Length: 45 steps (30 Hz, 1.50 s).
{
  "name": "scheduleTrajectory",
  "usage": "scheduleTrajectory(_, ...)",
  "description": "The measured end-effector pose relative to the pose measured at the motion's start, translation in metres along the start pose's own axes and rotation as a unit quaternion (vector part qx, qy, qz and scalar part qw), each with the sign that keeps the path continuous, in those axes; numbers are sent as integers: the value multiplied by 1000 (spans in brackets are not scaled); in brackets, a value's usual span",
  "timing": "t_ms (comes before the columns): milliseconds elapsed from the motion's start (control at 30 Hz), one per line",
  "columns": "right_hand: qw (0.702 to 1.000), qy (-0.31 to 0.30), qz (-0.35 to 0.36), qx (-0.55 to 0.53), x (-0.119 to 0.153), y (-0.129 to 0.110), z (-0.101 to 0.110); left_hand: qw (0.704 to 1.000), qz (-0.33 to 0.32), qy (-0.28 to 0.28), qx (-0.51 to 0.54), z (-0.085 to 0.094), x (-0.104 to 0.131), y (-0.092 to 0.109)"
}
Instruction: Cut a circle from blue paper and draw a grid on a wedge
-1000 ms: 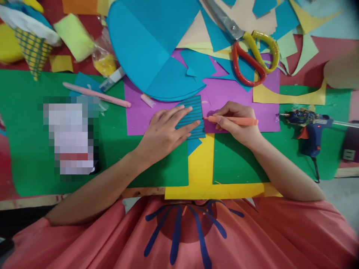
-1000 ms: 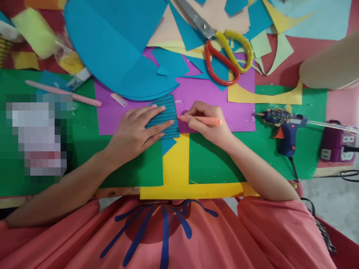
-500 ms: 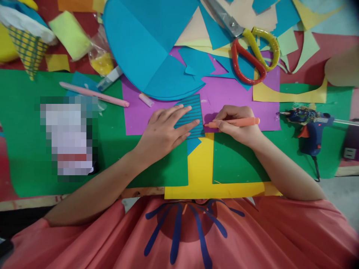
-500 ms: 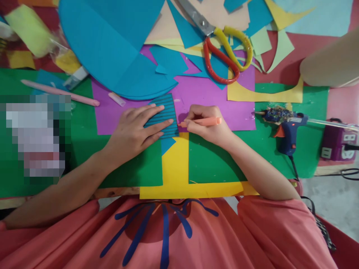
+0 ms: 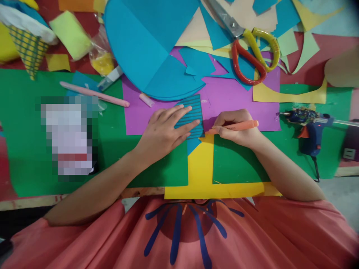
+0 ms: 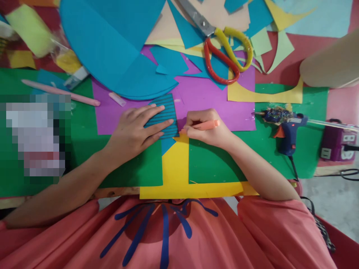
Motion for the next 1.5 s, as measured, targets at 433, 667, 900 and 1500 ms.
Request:
scheduleTrajectory(433, 999, -24, 4, -32, 0, 0, -2, 1000, -6, -2, -4, 0, 0, 1)
scheduleTrajectory(667, 988, 84, -34, -122, 0, 14, 14, 999, -40, 17, -11, 3, 0, 6)
scheduleTrajectory(900, 980, 146, -49, -127, 3, 18, 19, 992, -122, -25, -16, -3, 7, 30)
scheduleTrajectory(1500, 986, 125, -50, -96, 2, 19, 13, 996, -70, -47, -35, -6, 3, 27)
Point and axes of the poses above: each hand's wrist, its own x-axis away from the middle knuckle, its own z-axis out of the back of the hand, y = z × x, the point moved 8 cm from there along -x, towards the middle knuckle, and after that the axes turned 12 degrees about x, right-handed, at the moved point
